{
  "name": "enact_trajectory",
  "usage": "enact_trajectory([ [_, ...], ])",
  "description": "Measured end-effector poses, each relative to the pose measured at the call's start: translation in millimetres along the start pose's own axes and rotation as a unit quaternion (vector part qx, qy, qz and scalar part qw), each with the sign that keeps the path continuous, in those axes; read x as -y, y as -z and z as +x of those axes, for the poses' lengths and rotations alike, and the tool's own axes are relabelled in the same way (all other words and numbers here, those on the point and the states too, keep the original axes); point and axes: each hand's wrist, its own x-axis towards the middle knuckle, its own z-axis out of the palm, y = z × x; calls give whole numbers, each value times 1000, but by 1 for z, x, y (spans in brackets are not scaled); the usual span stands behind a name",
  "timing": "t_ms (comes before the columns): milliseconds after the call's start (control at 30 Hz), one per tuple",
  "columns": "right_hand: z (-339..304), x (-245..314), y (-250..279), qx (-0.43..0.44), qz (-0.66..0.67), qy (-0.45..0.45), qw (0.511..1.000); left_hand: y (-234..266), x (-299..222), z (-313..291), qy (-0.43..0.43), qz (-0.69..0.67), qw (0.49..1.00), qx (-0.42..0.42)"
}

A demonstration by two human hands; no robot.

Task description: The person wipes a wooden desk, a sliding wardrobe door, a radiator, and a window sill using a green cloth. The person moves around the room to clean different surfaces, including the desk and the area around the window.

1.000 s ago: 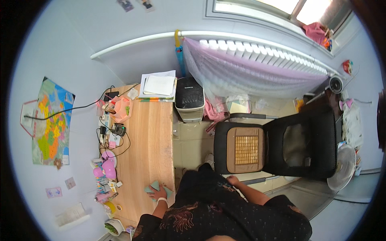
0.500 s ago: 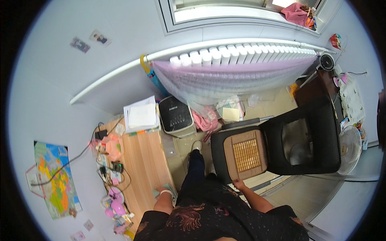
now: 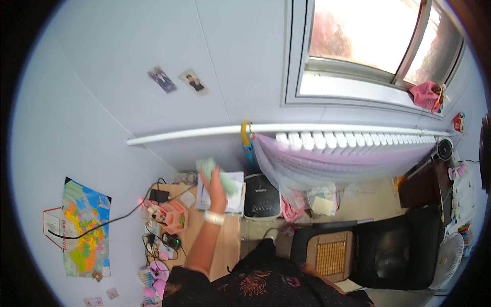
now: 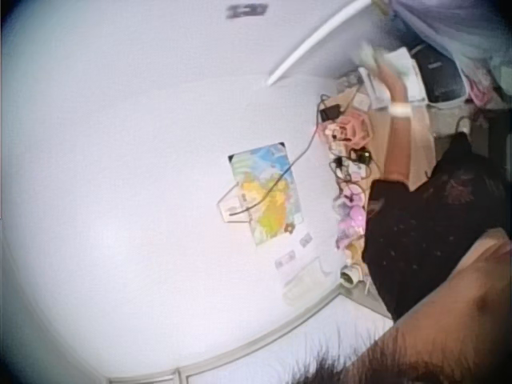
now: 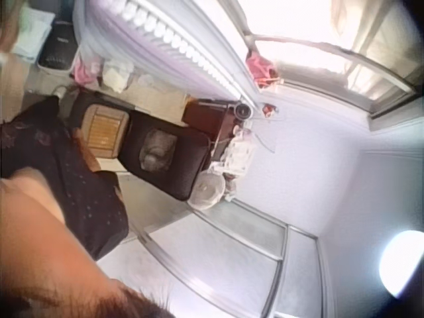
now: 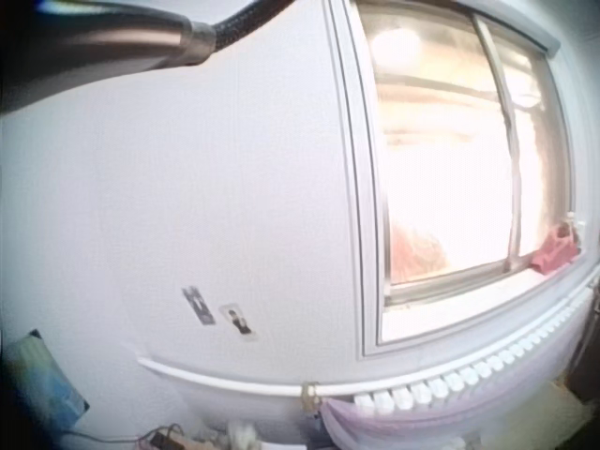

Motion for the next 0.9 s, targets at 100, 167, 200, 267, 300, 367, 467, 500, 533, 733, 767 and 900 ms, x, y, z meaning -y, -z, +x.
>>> enact_trajectory([
  [100,58,-25,18,-33,-140,164,976,-114,-143,93,-349,47,931,93],
  [167,86,-1,41,-89,28,168,981,-190,-234,120,-547,96,830,48],
  [200,75,39,50,-91,243,100,961,-211,-265,133,-634,136,762,15],
  [267,50,73,63,-111,403,47,907,-239,-278,156,-644,304,702,-29],
  [300,43,80,65,-138,363,74,919,-256,-274,165,-640,378,668,-44],
  [367,47,65,56,-152,347,76,922,-268,-210,173,-627,374,681,-54],
  [467,80,9,24,-99,310,48,944,-245,-63,155,-585,445,676,41],
  [500,66,13,19,-66,222,45,972,-219,-22,137,-530,523,650,150],
  [533,57,13,18,-40,216,12,976,-196,15,129,-501,542,640,214],
  [733,36,9,47,9,264,-159,951,-223,12,134,-489,536,671,149],
  [767,35,5,53,2,291,-183,939,-239,-12,134,-501,514,684,130],
  [900,41,-2,48,-20,356,-216,909,-301,-117,136,-613,433,660,32],
])
